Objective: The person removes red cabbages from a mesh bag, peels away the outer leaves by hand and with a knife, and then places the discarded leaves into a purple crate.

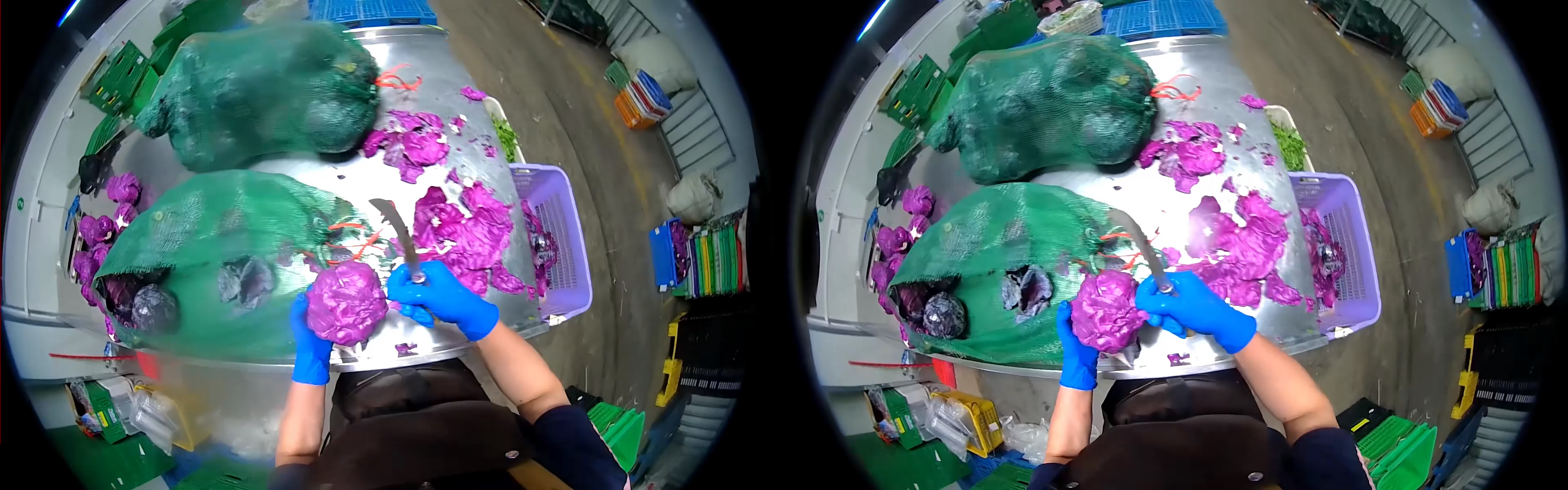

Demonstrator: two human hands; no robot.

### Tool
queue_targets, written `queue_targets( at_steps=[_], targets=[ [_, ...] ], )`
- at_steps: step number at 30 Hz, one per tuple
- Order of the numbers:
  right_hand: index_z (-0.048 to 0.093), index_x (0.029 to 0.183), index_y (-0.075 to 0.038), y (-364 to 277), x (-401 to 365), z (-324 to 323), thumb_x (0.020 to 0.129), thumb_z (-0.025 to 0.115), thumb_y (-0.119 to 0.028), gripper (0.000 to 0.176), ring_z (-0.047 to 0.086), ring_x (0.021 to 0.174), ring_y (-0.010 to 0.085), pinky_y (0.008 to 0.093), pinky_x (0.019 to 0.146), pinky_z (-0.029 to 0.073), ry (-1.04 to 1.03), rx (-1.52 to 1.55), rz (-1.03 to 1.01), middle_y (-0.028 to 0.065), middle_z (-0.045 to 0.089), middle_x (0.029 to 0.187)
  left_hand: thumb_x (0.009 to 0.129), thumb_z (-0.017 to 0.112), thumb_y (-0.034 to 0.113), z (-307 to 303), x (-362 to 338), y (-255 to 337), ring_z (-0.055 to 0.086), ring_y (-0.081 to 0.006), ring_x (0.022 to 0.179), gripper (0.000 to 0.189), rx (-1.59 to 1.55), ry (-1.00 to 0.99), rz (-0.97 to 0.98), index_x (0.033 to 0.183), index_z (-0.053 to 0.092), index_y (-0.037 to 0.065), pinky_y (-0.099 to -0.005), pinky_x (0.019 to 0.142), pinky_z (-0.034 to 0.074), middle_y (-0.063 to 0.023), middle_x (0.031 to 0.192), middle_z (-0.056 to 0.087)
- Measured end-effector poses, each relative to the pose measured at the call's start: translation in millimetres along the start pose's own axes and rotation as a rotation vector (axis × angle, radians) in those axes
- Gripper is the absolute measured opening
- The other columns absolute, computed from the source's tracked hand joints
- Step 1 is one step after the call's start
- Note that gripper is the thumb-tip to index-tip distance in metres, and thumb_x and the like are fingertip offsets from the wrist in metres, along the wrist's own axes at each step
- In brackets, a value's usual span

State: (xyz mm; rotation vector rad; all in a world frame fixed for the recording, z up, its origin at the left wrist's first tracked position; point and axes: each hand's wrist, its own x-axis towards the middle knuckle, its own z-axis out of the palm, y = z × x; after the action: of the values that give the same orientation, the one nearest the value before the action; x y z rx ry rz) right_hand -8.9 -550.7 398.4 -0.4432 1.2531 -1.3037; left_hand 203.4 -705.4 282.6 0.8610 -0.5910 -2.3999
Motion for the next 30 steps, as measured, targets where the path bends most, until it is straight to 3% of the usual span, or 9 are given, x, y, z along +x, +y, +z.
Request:
queue_targets(
  at_steps=[6,10,14,19,23,25,26,27,30],
  targets=[
    [0.062,0.086,-0.005,35.2,69.2,11.8,0.091,0.066,-0.023,0.019,0.047,0.04,0.0092,0.0245,0.035,0.034,0.541,-0.056,-0.118,0.005,0.062,0.066,0.093,0.048,0.058,-29.2,21.5,104.2,0.05,-0.0337,0.128,0.07,-0.15,-0.048,0.069,0.139,0.049,0.005,-0.051,0.11,0.038,-0.0157,0.141,0.052],
    [0.063,0.087,-0.006,90.2,71.6,28.2,0.091,0.065,-0.025,0.019,0.046,0.039,0.0099,0.0252,0.034,0.033,0.625,-0.062,0.022,0.0059,0.064,0.069,0.093,0.044,0.061,-33.2,96.4,262.7,0.039,-0.0355,0.136,0.074,-0.372,-0.321,0.332,0.148,0.037,0.013,-0.0548,0.111,0.035,-0.0148,0.152,0.037],
    [0.064,0.094,-0.004,95.2,82.3,67.1,0.093,0.063,-0.023,0.019,0.047,0.04,0.0101,0.0255,0.034,0.034,0.648,-0.039,0.057,0.0067,0.066,0.073,0.083,0.042,0.073,-31.5,159.3,378.3,0.04,-0.0393,0.134,0.081,-0.548,-0.144,0.293,0.147,0.039,0.023,-0.0628,0.105,0.037,-0.0133,0.152,0.036],
    [0.064,0.102,-0.005,81.1,92.3,98.1,0.093,0.063,-0.021,0.018,0.046,0.041,0.0092,0.0242,0.036,0.034,0.689,-0.164,0.041,0.0069,0.066,0.075,0.087,0.032,0.069,-95.6,221.5,479.5,0.033,-0.0391,0.14,0.074,-0.513,-0.057,0.648,0.147,0.039,0.027,-0.0686,0.109,0.03,-0.0059,0.155,0.035],
    [0.061,0.103,-0.01,108.4,98.7,75.0,0.094,0.062,-0.021,0.014,0.044,0.039,0.0084,0.0236,0.033,0.032,0.906,-0.11,-0.076,0.0048,0.064,0.07,0.088,0.031,0.069,-158.0,225.9,544.0,0.03,-0.0346,0.142,0.074,-0.505,0.123,0.851,0.149,0.037,0.028,-0.0664,0.109,0.027,-0.0043,0.156,0.034],
    [0.061,0.102,-0.011,110.0,110.3,68.3,0.095,0.062,-0.021,0.013,0.044,0.037,0.008,0.0233,0.032,0.031,0.955,-0.057,-0.111,0.0041,0.063,0.068,0.087,0.03,0.07,-236.0,243.7,572.6,0.024,-0.0324,0.146,0.076,-0.497,0.028,0.972,0.151,0.032,0.029,-0.0651,0.111,0.025,-0.0013,0.159,0.029],
    [0.06,0.101,-0.011,108.2,118.4,67.2,0.095,0.062,-0.021,0.012,0.044,0.037,0.008,0.0234,0.032,0.03,0.963,-0.058,-0.103,0.0037,0.062,0.067,0.087,0.031,0.069,-312.1,266.5,593.1,0.022,-0.0306,0.147,0.076,-0.786,-0.806,0.777,0.152,0.032,0.029,-0.0635,0.113,0.023,-0.0007,0.159,0.028],
    [0.06,0.101,-0.011,106.4,126.5,65.6,0.095,0.062,-0.021,0.011,0.044,0.037,0.0081,0.0235,0.032,0.03,0.955,-0.067,-0.085,0.0037,0.062,0.067,0.088,0.031,0.067,-388.3,289.4,613.6,0.021,-0.0288,0.147,0.075,-0.829,-1.393,0.234,0.152,0.031,0.028,-0.0619,0.115,0.02,-0.0001,0.159,0.027],
    [0.06,0.101,-0.01,86.8,149.4,81.3,0.095,0.062,-0.019,0.011,0.045,0.039,0.0077,0.0231,0.033,0.031,0.911,-0.125,0.007,0.0035,0.062,0.067,0.09,0.034,0.062,-420.5,277.5,612.8,0.022,-0.0268,0.146,0.071,-0.851,-1.346,0.306,0.151,0.033,0.026,-0.06,0.116,0.018,-0.0012,0.159,0.028]
  ],
)
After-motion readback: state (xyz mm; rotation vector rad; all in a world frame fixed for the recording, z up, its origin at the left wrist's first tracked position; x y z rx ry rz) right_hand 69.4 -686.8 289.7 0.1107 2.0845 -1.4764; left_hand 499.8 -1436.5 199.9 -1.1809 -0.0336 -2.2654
